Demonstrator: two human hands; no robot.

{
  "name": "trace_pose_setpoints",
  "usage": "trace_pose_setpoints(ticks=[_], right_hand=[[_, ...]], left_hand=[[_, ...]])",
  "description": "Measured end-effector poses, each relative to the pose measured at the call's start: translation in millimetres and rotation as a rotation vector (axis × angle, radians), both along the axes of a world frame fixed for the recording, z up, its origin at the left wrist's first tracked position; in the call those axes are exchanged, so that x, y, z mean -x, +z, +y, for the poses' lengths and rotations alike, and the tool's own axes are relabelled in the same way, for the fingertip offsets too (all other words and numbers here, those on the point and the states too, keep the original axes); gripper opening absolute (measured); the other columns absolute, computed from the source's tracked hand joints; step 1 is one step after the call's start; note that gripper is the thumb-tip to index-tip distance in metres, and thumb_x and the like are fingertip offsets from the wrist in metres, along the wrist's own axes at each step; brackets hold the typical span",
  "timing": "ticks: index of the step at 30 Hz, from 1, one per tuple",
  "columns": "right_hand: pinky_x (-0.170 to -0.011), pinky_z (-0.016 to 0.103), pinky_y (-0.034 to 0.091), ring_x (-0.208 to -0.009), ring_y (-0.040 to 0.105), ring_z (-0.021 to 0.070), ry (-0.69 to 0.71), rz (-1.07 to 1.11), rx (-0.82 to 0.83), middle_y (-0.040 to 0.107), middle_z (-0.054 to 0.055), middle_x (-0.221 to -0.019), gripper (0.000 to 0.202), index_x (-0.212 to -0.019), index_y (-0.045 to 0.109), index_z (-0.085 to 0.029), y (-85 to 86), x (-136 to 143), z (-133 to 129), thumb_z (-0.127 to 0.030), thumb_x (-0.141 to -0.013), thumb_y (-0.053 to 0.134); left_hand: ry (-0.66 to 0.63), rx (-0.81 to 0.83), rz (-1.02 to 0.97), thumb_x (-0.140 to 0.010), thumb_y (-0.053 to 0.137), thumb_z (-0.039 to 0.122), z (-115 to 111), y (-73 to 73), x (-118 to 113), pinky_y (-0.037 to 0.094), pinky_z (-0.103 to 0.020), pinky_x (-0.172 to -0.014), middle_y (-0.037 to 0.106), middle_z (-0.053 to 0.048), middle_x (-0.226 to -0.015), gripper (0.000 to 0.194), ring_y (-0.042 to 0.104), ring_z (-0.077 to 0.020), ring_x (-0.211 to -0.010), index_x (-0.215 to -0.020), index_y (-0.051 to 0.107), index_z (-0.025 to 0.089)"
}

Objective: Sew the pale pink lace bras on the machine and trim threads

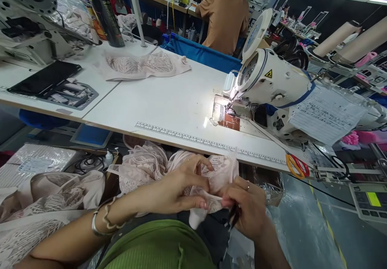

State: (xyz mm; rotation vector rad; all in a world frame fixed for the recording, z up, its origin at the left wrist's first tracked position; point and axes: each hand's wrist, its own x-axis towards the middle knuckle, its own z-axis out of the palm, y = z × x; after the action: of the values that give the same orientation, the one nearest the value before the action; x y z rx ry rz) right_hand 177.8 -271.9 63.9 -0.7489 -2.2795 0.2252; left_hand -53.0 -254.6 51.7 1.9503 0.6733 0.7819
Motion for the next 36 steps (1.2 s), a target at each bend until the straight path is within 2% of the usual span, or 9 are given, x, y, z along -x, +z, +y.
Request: trace_pose_setpoints(ticks=[3, 5, 8, 13, 19, 22, 26, 31, 36], right_hand=[[-0.050, 0.024, 0.034, -0.050, 0.048, 0.0112, -0.047, -0.029, 0.238, 0.057, -0.004, -0.062, 0.014, -0.085, 0.051, -0.024, 15.0, -10.5, -6.0, -0.011, -0.091, 0.053], [-0.051, 0.024, 0.035, -0.051, 0.051, 0.0109, -0.078, -0.078, 0.423, 0.060, -0.003, -0.066, 0.009, -0.090, 0.056, -0.023, 20.9, -16.4, -3.7, -0.016, -0.094, 0.053], [-0.056, 0.026, 0.039, -0.060, 0.055, 0.0137, 0.029, -0.126, 0.579, 0.063, -0.001, -0.067, 0.019, -0.079, 0.062, -0.022, 20.8, -19.3, 9.8, -0.025, -0.097, 0.057], [-0.075, 0.037, 0.046, -0.077, 0.057, 0.0195, 0.213, 0.028, 0.558, 0.073, 0.008, -0.097, 0.052, -0.053, 0.047, -0.021, 4.9, -14.5, 33.6, -0.047, -0.098, 0.057], [-0.049, 0.026, 0.022, -0.047, 0.024, 0.0095, 0.159, 0.292, 1.170, 0.028, -0.006, -0.049, 0.064, -0.050, 0.032, -0.022, -19.9, -11.6, 36.0, -0.062, -0.092, 0.059], [-0.048, 0.026, 0.020, -0.046, 0.026, 0.0092, 0.122, 0.486, 1.350, 0.034, -0.006, -0.050, 0.062, -0.050, 0.040, -0.021, -26.3, -7.0, 34.3, -0.067, -0.084, 0.066], [-0.050, 0.025, 0.028, -0.049, 0.038, 0.0104, 0.164, 0.618, 1.384, 0.051, -0.001, -0.055, 0.057, -0.049, 0.045, -0.020, -30.1, -1.4, 33.5, -0.058, -0.079, 0.075], [-0.041, 0.023, 0.019, -0.040, 0.022, 0.0077, 0.126, 0.656, 1.448, 0.030, -0.009, -0.043, 0.065, -0.051, 0.031, -0.024, -34.7, -4.4, 31.8, -0.069, -0.077, 0.071], [-0.045, 0.022, 0.026, -0.046, 0.034, 0.0090, 0.261, 0.208, 1.259, 0.045, -0.007, -0.052, 0.056, -0.058, 0.047, -0.022, -20.9, -18.6, 32.2, -0.066, -0.073, 0.077]], left_hand=[[-0.075, -0.131, 0.047, -0.090, 0.070, 0.023, 15.5, 20.4, 17.1, 0.032, -0.049, -0.115, 0.054, -0.009, -0.141, 0.021, 0.042, -0.0319, -0.135, -0.070, 0.066, 0.019], [-0.118, -0.043, 0.004, -0.092, 0.065, 0.025, 23.6, 24.6, 22.1, 0.035, -0.048, -0.111, 0.066, -0.009, -0.119, 0.033, 0.055, -0.0277, -0.115, -0.061, 0.058, 0.019], [-0.172, 0.293, -0.067, -0.096, 0.057, 0.040, 31.2, 15.2, 19.9, 0.044, -0.032, -0.068, 0.047, 0.000, -0.061, 0.048, 0.045, -0.0144, -0.059, -0.056, 0.042, 0.020], [-0.163, 0.612, -0.187, -0.089, 0.062, 0.060, 36.3, -12.0, 10.7, 0.020, -0.030, -0.053, 0.023, 0.005, -0.057, 0.062, 0.021, -0.0104, -0.053, -0.053, 0.030, 0.020], [-0.164, 0.677, -0.242, -0.087, 0.068, 0.058, 39.8, -18.8, 10.4, 0.018, -0.030, -0.054, 0.025, 0.006, -0.055, 0.063, 0.022, -0.0099, -0.053, -0.052, 0.032, 0.020], [-0.166, 0.664, -0.214, -0.085, 0.068, 0.062, 39.7, -16.9, 11.9, 0.017, -0.030, -0.052, 0.024, 0.005, -0.054, 0.065, 0.022, -0.0094, -0.052, -0.051, 0.031, 0.020], [-0.184, 0.655, -0.200, -0.085, 0.066, 0.064, 38.0, -18.1, 11.3, 0.017, -0.031, -0.053, 0.024, 0.005, -0.055, 0.065, 0.022, -0.0098, -0.052, -0.052, 0.032, 0.020], [-0.197, 0.646, -0.198, -0.086, 0.064, 0.065, 45.2, -19.2, 6.1, 0.018, -0.031, -0.052, 0.022, 0.006, -0.055, 0.066, 0.018, -0.0096, -0.052, -0.051, 0.031, 0.020], [-0.165, 0.449, 0.063, -0.088, 0.062, 0.060, 14.0, 14.8, 58.2, 0.031, -0.029, -0.048, 0.035, 0.003, -0.052, 0.058, 0.036, -0.0118, -0.048, -0.052, 0.040, 0.021]])
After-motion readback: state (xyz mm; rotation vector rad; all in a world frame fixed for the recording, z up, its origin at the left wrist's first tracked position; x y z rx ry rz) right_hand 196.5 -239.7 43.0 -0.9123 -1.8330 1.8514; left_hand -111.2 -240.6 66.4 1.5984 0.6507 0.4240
